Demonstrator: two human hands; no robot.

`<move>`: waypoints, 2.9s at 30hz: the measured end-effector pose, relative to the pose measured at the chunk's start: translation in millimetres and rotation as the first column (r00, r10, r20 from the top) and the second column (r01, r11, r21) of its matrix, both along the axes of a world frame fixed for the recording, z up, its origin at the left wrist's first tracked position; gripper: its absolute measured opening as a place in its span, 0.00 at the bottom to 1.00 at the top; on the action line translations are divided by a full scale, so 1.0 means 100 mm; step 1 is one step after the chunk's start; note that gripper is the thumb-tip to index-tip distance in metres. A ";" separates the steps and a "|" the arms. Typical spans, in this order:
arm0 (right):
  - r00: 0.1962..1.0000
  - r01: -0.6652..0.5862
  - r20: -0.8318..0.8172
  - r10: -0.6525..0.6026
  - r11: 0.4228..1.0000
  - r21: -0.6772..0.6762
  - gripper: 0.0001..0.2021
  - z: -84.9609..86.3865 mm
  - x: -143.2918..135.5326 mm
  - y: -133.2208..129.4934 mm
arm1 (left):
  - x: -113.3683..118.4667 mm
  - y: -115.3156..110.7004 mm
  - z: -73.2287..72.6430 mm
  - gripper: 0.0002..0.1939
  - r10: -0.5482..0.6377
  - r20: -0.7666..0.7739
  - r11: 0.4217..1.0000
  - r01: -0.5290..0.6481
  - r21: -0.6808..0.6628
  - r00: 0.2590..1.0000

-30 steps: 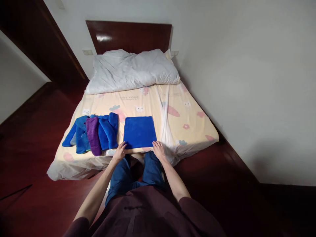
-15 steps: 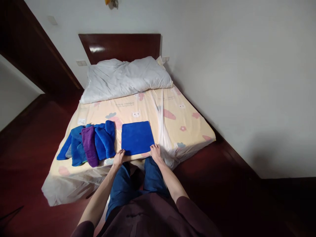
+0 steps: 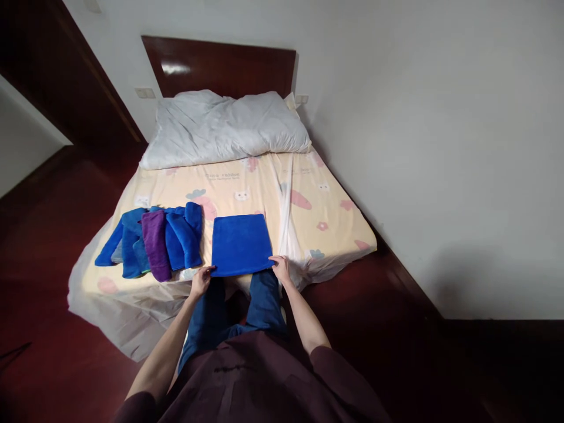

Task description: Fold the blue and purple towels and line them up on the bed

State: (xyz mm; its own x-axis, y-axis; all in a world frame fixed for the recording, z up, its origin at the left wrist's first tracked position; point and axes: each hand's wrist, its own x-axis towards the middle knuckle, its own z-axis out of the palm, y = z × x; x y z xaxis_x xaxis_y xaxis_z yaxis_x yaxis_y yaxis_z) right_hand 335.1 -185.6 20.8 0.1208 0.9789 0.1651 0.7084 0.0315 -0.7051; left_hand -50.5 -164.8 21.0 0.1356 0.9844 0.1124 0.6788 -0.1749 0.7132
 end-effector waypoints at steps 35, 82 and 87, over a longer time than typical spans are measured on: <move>0.953 0.279 -0.074 -0.294 0.946 -0.164 0.14 0.01 -0.15 0.22 | 0.24 0.22 0.10 0.15 0.231 -0.229 0.953 -0.268 -0.144 0.946; 0.811 -0.186 0.506 0.293 0.950 -0.253 0.29 0.20 -0.49 0.09 | 0.60 0.06 0.15 0.30 -0.130 -0.610 0.988 0.154 -0.014 0.782; 0.813 -0.149 0.497 0.302 0.934 -0.324 0.27 0.26 -0.46 0.26 | 0.67 0.20 0.25 0.31 -0.155 -0.674 0.987 0.148 -0.069 0.723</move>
